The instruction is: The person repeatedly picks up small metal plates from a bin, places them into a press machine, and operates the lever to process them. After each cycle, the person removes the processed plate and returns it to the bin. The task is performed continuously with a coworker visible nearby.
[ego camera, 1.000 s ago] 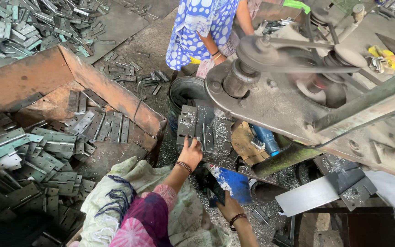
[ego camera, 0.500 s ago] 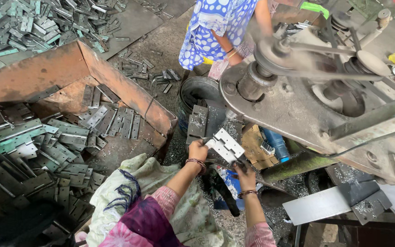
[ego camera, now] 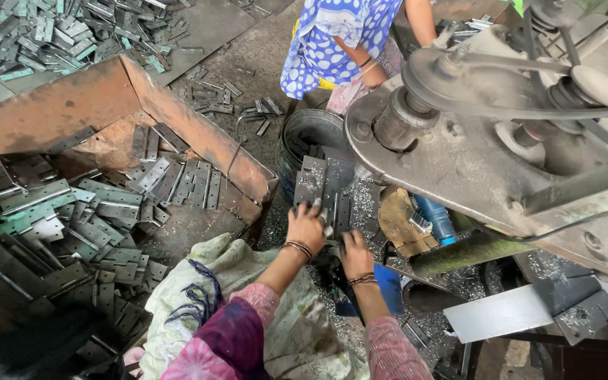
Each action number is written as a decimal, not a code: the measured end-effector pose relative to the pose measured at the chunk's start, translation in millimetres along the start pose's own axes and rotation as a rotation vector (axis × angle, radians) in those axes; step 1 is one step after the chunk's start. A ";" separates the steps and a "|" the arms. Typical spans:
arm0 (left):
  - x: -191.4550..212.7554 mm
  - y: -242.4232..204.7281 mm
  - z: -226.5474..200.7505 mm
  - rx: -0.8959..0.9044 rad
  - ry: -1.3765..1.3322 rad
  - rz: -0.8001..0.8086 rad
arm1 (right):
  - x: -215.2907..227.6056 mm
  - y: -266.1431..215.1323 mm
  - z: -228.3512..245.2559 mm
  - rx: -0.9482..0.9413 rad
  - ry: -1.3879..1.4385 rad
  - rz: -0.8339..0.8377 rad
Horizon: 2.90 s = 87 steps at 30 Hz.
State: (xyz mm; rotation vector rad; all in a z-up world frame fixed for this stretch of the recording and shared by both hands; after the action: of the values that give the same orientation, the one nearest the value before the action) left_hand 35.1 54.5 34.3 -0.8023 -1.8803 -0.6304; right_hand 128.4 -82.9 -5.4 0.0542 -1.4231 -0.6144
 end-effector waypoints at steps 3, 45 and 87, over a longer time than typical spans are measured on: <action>-27.7 -13.4 -16.3 -0.077 0.246 0.129 | -10.8 -0.4 8.6 -0.072 0.056 0.038; -48.5 1.0 -14.7 -0.044 0.290 0.167 | -78.6 -212.7 -7.1 -0.726 0.133 0.741; -60.1 43.4 -14.8 -0.049 0.394 0.169 | -66.9 -211.6 -17.7 -0.713 0.273 0.710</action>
State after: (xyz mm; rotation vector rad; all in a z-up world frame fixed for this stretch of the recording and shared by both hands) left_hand 95.7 56.5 -10.9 -0.7939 -1.4298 -0.6747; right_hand 66.4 -238.8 -151.8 -0.8638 -0.8087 -0.4577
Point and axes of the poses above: each hand's wrist, its own y-axis towards the middle knuckle, its own x-axis out of the back of the hand, z = x × y, the point moved 7 cm from there along y, towards the middle knuckle, and after that the axes turned 9 degrees about x, right-handed, at the moved point
